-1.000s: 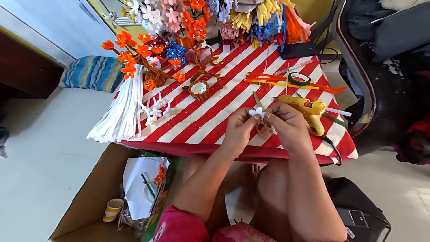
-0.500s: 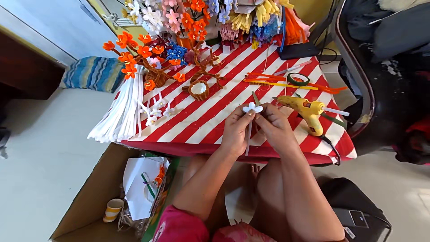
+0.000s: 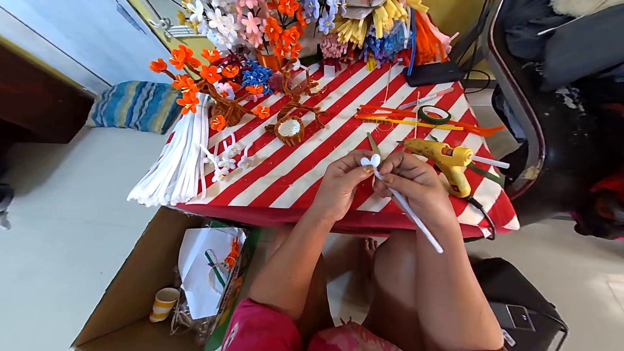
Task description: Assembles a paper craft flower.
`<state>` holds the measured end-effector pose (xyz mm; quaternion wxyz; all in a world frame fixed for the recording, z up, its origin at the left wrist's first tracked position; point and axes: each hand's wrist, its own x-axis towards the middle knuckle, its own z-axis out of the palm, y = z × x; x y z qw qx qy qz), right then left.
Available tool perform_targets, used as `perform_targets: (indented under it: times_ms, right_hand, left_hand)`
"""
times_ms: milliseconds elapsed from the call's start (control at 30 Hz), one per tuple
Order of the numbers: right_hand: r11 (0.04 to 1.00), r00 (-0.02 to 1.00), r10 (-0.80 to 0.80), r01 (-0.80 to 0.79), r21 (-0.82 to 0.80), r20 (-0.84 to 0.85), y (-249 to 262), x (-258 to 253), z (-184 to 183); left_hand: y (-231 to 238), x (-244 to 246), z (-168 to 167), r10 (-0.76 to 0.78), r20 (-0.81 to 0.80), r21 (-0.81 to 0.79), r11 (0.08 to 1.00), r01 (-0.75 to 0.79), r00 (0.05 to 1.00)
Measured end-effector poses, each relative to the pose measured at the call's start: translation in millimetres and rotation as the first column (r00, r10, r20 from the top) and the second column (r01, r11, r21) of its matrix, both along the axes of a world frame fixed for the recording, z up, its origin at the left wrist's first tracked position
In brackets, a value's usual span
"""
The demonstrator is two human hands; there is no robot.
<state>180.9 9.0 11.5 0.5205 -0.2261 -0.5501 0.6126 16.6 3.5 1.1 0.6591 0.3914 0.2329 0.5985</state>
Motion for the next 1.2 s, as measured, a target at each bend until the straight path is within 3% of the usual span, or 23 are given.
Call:
perform_targets:
  times_ms: [133, 200, 300, 433, 600, 767, 867, 967, 1067, 1200]
  right_hand:
    - [0.983, 0.950, 0.161, -0.180, -0.048, -0.268, 4.4, -1.5, -5.9]
    - [0.981, 0.928, 0.163, -0.189, -0.046, -0.335, 4.4, -6.7, -8.6]
    - [0.995, 0.927, -0.022, -0.015, -0.096, -0.373, 2.0, -21.1, -10.2]
    - [0.988, 0.909, -0.147, 0.112, -0.111, -0.389, -0.5, -29.6, -7.5]
    - [0.978, 0.883, -0.209, 0.183, -0.101, -0.421, -0.6, -36.4, -9.8]
    - [0.962, 0.867, -0.273, 0.259, -0.090, -0.417, -2.2, -38.4, -11.0]
    - [0.951, 0.872, -0.306, 0.298, -0.083, -0.382, -1.0, -34.0, -10.0]
    - [0.928, 0.902, -0.362, 0.373, 0.000, -0.234, 0.9, -22.9, -7.6]
    - [0.896, 0.914, -0.405, 0.402, 0.189, -0.023, 2.9, -9.3, -6.0]
    - [0.832, 0.848, -0.484, 0.368, 0.416, 0.216, 3.8, 0.5, -3.6]
  left_hand:
    - [1.3, 3.6, -2.6, -0.001, 0.104, -0.018, 1.000, 0.003, 0.995]
    - [1.5, 4.7, -4.0, 0.024, 0.125, -0.022, 1.000, -0.022, 0.992]
    - [0.5, 9.0, -4.0, 0.095, 0.084, -0.022, 0.995, -0.093, 0.992]
    - [-2.6, 18.5, -4.0, 0.190, 0.076, -0.037, 0.981, -0.188, 0.979]
    - [-2.0, 19.5, -2.4, 0.243, 0.132, -0.095, 0.968, -0.231, 0.961]
    - [-2.7, 22.5, -6.0, 0.211, 0.096, -0.037, 0.977, -0.208, 0.973]
    - [-4.0, 24.1, -6.3, 0.203, 0.071, -0.027, 0.979, -0.201, 0.977]
    - [-3.9, 21.7, -6.7, 0.182, -0.004, 0.017, 0.983, -0.182, 0.983]
    - [-3.3, 18.2, -4.6, 0.145, -0.083, 0.028, 0.989, -0.143, 0.986]
    - [-2.8, 14.0, -1.8, 0.062, -0.090, -0.048, 0.997, -0.067, 0.994]
